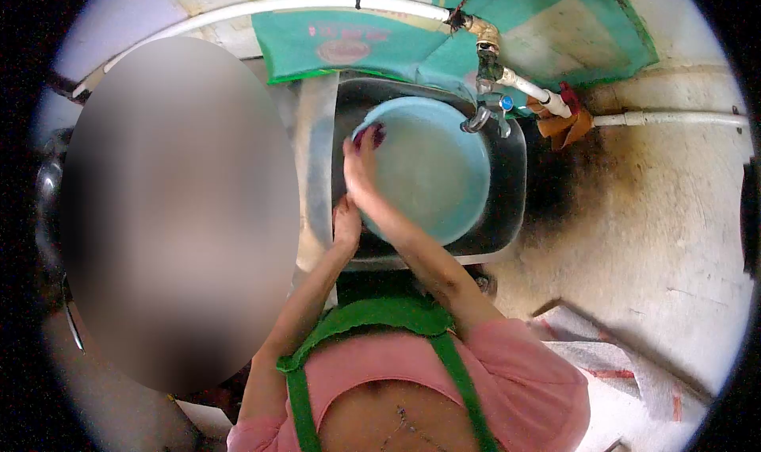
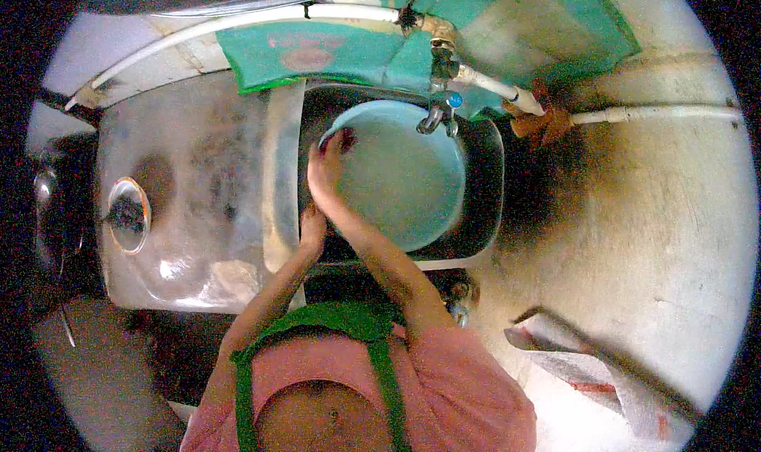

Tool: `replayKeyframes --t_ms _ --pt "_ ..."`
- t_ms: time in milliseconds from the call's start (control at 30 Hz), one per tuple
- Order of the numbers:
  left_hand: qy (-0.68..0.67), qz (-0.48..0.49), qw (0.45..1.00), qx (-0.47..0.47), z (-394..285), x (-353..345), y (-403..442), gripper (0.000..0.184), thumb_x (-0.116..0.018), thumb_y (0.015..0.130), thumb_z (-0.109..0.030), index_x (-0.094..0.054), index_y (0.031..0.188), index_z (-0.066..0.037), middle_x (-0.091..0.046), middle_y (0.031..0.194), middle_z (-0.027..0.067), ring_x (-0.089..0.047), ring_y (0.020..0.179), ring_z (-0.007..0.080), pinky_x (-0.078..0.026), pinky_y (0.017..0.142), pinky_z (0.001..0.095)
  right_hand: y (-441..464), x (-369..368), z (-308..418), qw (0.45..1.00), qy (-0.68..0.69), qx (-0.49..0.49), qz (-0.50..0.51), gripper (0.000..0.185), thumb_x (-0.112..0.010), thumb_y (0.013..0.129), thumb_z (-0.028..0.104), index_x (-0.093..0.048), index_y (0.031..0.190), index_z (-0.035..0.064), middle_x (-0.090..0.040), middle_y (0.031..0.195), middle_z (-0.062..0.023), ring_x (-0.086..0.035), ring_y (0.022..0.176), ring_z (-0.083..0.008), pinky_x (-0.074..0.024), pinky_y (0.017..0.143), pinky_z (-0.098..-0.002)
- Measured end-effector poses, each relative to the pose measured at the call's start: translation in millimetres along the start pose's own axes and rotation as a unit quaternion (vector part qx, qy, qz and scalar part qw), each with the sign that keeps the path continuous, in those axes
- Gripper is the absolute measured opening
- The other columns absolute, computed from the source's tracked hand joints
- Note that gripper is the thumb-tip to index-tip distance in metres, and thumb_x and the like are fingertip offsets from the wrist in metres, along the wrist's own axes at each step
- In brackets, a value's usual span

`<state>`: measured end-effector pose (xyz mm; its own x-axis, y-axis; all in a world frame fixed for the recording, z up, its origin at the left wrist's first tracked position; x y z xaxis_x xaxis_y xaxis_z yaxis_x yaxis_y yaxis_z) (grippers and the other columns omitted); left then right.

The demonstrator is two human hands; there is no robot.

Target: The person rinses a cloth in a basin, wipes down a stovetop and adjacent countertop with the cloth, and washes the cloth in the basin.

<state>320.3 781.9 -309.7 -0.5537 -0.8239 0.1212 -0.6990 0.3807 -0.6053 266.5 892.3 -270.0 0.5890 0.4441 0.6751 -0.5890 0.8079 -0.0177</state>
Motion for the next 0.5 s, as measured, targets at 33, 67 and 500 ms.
replayKeyframes --t_ms 33,67,500 --pt "0.055 -0.001 0.997 -0.056 8 -3 7 0.038 -0.034 0.09 -0.031 -0.049 0.102 0.001 -0.056 0.088 0.0117 -0.054 0.077 0.0192 -0.044 0.068 0.0326 -28 25 18 0.994 -0.083 0.03 0.071 0.045 -0.036 0.088 0.017 -0.028 0.127 -0.0024 -0.03 0.129 -0.0203 -0.029 0.119 -0.0274 -0.0191 0.1 -0.0338" --pt "0.014 -0.015 0.999 -0.043 -5 0 -3 0.037 -0.033 0.089 -0.028 -0.049 0.101 0.003 -0.056 0.089 0.0167 -0.054 0.081 0.024 -0.043 0.07 0.0354 -48 28 -2 0.977 0.054 -0.041 0.204 0.045 -0.038 0.089 0.022 -0.03 0.127 -0.0013 -0.035 0.127 -0.0188 -0.033 0.117 -0.0258 -0.0211 0.099 -0.0323" --pt "-0.033 -0.038 0.997 0.05 -3 -1 -2 0.05 -0.029 0.09 -0.041 -0.048 0.102 0.004 -0.053 0.082 0.0141 -0.053 0.068 0.0223 -0.046 0.055 0.0329 41 187 -185 0.489 -0.48 0.581 0.44 0.018 -0.057 0.066 0.018 -0.06 0.083 0.0113 -0.057 0.094 -0.0049 -0.051 0.097 -0.0194 -0.0306 0.092 -0.0456"
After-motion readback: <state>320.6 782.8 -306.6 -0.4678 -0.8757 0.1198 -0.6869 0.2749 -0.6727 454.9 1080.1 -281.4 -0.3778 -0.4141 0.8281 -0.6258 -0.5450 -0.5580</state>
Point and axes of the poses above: each hand's wrist, its own y-axis towards the middle knuckle, its own x-axis out of the back of the hand, z = x × y, the point moved 6 cm from there along y, towards the middle knuckle
